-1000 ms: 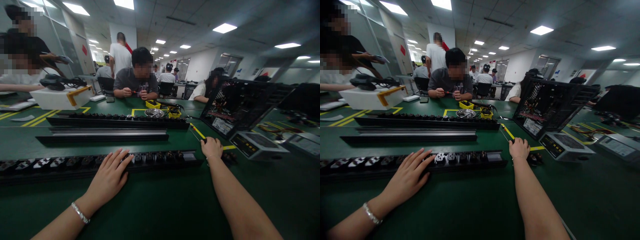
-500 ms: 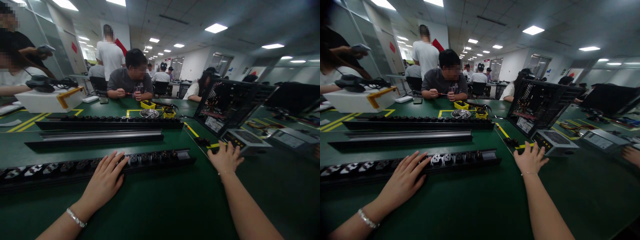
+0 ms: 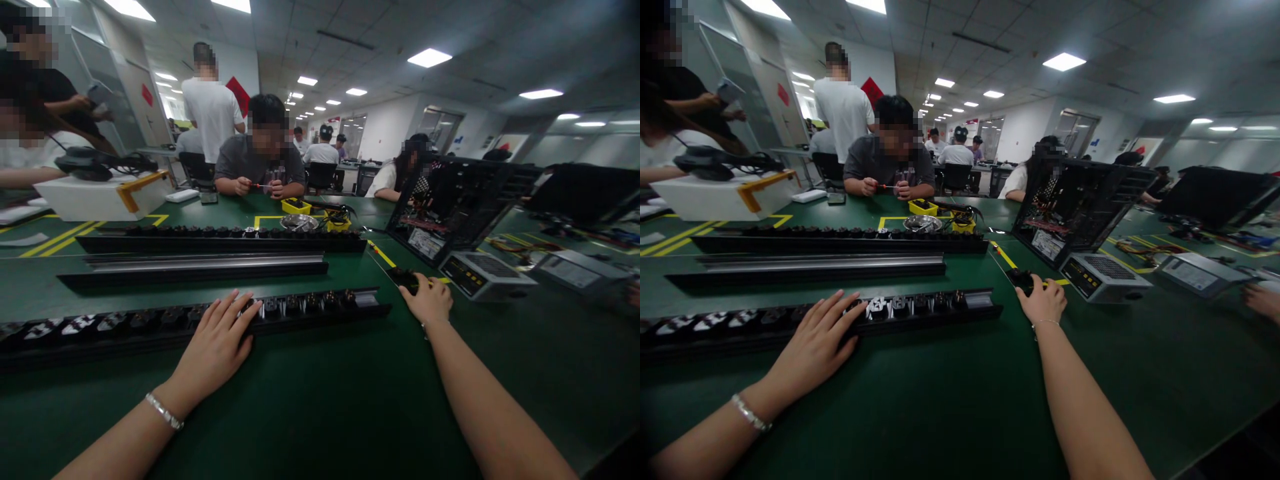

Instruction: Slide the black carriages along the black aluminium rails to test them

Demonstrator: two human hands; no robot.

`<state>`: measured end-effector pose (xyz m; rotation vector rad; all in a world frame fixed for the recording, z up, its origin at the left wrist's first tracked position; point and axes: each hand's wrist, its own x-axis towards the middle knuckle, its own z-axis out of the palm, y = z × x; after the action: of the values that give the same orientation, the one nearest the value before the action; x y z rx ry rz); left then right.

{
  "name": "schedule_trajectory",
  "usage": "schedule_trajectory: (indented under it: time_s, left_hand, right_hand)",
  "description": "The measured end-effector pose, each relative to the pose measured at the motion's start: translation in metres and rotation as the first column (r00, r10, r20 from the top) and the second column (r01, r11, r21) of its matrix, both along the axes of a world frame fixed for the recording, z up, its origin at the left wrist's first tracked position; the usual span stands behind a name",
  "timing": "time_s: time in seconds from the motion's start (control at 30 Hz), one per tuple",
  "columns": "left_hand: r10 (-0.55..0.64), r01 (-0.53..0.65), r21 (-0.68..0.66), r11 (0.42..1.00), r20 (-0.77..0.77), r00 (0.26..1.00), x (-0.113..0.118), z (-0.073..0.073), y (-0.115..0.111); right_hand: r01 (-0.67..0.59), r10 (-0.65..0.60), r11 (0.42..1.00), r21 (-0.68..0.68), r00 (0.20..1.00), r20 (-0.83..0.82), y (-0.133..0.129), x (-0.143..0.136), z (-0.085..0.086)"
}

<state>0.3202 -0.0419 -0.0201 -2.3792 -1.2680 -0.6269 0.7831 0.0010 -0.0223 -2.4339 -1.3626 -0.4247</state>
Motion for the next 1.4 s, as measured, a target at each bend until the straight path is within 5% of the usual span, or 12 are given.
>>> schedule_trajectory:
  time_s: [0.2, 0.67, 0.8, 0.87, 1.0, 1.1, 1.23, 1.4]
  left_hand:
    - [0.017, -0.017, -0.007, 1.0, -0.014, 1.0, 0.0, 0.0, -0.001]
    - [0.041, -0.042, -0.035, 0.998, -0.032, 0.999, 0.003, 0.004, -0.005]
    - [0.038, -0.038, -0.021, 0.999, -0.031, 0.999, 0.004, 0.004, -0.005]
    - [0.036, -0.037, -0.017, 0.999, -0.025, 0.999, 0.004, 0.004, -0.004]
    - [0.041, -0.041, -0.033, 0.999, 0.006, 0.999, 0.006, 0.007, -0.006]
    - [0.052, -0.05, -0.047, 0.998, 0.051, 0.997, 0.011, 0.01, -0.013]
    - [-0.093, 0.102, -0.128, 0.986, 0.071, 0.993, 0.03, 0.013, -0.033]
    - [-0.365, 0.361, -0.368, 0.857, 0.06, 0.929, 0.051, 0.006, -0.055]
  right_hand:
    - [-0.147, 0.147, 0.986, -0.074, 0.989, -0.001, 0.025, 0.003, 0.005]
    - [-0.179, 0.177, 0.983, -0.037, 0.983, -0.049, 0.053, 0.03, -0.001]
    - [-0.167, 0.172, 0.968, 0.185, 0.985, -0.014, 0.045, 0.033, 0.0]
    - [-0.19, 0.204, 0.911, 0.365, 0.979, 0.0, 0.04, 0.028, 0.005]
    - [-0.298, 0.381, 0.777, 0.555, 0.924, -0.037, 0.028, -0.007, 0.019]
    - [-0.373, 0.507, 0.759, 0.534, 0.852, -0.126, 0.012, -0.054, 0.025]
    - [-0.441, 0.522, 0.843, 0.307, 0.807, -0.275, -0.017, -0.118, 0.024]
    - [-0.321, 0.335, 0.942, 0.099, 0.925, -0.181, -0.032, -0.158, 0.016]
